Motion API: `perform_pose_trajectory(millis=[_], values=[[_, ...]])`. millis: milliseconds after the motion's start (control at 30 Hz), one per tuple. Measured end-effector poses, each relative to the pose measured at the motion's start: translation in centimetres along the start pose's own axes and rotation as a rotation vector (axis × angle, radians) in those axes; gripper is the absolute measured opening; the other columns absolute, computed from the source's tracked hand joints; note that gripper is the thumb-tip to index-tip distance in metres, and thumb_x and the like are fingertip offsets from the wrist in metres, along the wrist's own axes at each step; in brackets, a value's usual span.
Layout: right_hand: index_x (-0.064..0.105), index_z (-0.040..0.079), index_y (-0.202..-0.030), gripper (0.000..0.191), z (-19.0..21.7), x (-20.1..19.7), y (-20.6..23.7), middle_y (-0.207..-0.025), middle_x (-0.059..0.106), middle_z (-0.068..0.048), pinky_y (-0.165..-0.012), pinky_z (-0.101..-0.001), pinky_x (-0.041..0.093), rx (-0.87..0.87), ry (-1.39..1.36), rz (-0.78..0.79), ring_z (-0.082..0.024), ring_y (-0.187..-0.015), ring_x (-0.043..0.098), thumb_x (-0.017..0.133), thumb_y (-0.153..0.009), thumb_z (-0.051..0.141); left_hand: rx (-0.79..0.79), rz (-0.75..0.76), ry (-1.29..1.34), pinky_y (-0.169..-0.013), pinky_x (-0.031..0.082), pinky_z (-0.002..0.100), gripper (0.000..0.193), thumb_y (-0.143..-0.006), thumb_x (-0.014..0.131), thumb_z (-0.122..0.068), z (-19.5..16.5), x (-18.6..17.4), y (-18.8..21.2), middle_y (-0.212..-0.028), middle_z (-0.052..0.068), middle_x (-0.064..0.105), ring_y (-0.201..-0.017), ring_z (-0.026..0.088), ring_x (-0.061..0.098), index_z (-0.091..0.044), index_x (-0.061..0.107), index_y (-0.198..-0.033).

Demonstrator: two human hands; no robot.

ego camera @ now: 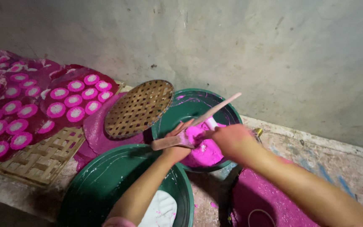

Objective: The person presses bright pink powder into a wooden hand mold fitted with a brass cylinder, packs it using a small stick, then ejects the formed pink ring-shaped piece onto a round board, repeating the cycle and stacking the finished rings.

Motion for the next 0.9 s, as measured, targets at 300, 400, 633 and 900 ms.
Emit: perform_pose_trajectory(millis=[300,400,633,900], values=[[0.063,0.017,-0.13,0.038,-2.5,0.5,3.3,-0.104,0.073,-0.011,-0.065,-0.0473,0.058,0.24,-0.158,-0.115,-0.035,-0.081,0.074,0.056,-0.093,0.015,-0.287,-0.203,0.171,-0.104,0.049,0.044,0.05,-0.084,0.073,-0.039,2.7,-1.7,0.7,-0.131,0.015,0.064,-0.122,0.034,0.061,-0.014,0.064,-0.127],[0.065,0.012,-0.132,0.042,-2.7,1.5,3.0,-0.108,0.074,-0.014,-0.074,-0.044,0.058,0.281,-0.631,-0.434,-0.035,-0.092,0.075,0.059,-0.091,0.013,-0.187,-0.348,0.128,-0.104,0.05,0.046,0.047,-0.086,0.072,-0.036,2.2,-1.7,-0.2,-0.134,0.016,0.065,-0.124,0.036,0.06,-0.013,0.064,-0.126],[0.054,0.005,-0.145,0.049,3.6,10.9,1.6,-0.126,0.069,-0.022,-0.089,-0.0331,0.055,0.148,-1.096,-0.586,-0.027,-0.115,0.072,0.058,-0.096,0.009,-0.284,-0.186,-0.06,-0.103,0.041,0.051,0.058,-0.086,0.073,-0.039,4.5,1.2,-2.5,-0.154,0.013,0.045,-0.133,0.042,0.046,-0.015,0.058,-0.137],[0.058,0.004,-0.141,0.041,-1.2,13.5,-0.1,-0.135,0.07,-0.016,-0.101,-0.0324,0.049,0.175,-1.184,-0.547,-0.021,-0.12,0.067,0.056,-0.101,0.013,-0.199,-0.092,-0.264,-0.109,0.042,0.045,0.06,-0.089,0.071,-0.043,3.1,2.4,-2.2,-0.17,0.02,0.02,-0.14,0.042,0.042,-0.028,0.049,-0.143]])
Point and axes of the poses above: each hand's wrist, its own y-axis away from the middle knuckle, its own x-axis out of the palm, z = x × y, the point moved 3 cm from there along -y, towards the middle knuckle
